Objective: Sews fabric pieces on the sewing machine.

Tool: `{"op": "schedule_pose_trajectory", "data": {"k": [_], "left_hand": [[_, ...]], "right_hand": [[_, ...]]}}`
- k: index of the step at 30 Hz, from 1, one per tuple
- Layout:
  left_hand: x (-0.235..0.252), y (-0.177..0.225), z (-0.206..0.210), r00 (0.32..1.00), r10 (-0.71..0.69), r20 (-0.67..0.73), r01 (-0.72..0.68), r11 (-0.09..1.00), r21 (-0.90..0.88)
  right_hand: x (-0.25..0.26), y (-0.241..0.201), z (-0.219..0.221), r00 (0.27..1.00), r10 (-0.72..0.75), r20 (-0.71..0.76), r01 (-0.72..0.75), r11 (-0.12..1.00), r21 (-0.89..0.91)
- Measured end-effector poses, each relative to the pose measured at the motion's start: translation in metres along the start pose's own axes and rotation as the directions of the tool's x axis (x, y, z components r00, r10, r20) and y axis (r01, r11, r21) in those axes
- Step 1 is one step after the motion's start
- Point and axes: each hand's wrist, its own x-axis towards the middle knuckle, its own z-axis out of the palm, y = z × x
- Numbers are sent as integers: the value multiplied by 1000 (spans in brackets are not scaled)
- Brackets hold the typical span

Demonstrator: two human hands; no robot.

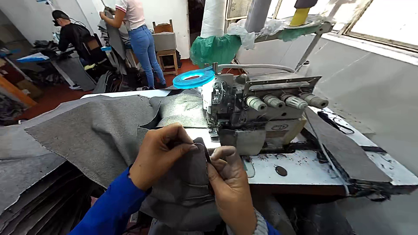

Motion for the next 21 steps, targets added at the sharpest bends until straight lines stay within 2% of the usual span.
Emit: {"op": "schedule_pose_trajectory", "data": {"k": [2,4,6,8,10,13,15,18,21], "left_hand": [[4,-3,0,998,-48,41,48,999,3],[10,-9,0,994,-73,81,70,997,46],[17,-20,5,994,-71,82,58,987,153],[18,-36,20,999,-23,33,10,938,347],[14,-47,37,992,123,-17,-99,861,498],[-2,-39,52,954,299,17,-223,672,706],[-16,-23,64,959,275,68,-220,573,790],[-24,-7,81,976,197,90,-184,537,823],[-19,-13,83,978,186,94,-189,599,778]], "right_hand": [[-3,4,-4,1000,12,1,-12,999,40],[-10,10,-17,988,44,150,-30,995,-96],[-25,18,-28,942,165,292,-106,972,-209],[-41,26,-30,882,325,341,-266,941,-209],[-51,32,-30,849,422,318,-385,906,-173],[-63,41,-35,896,350,274,-312,934,-173],[-69,47,-38,933,252,257,-195,954,-227],[-68,44,-44,954,181,240,-109,952,-287],[-56,41,-47,968,98,229,-24,952,-306]]}}
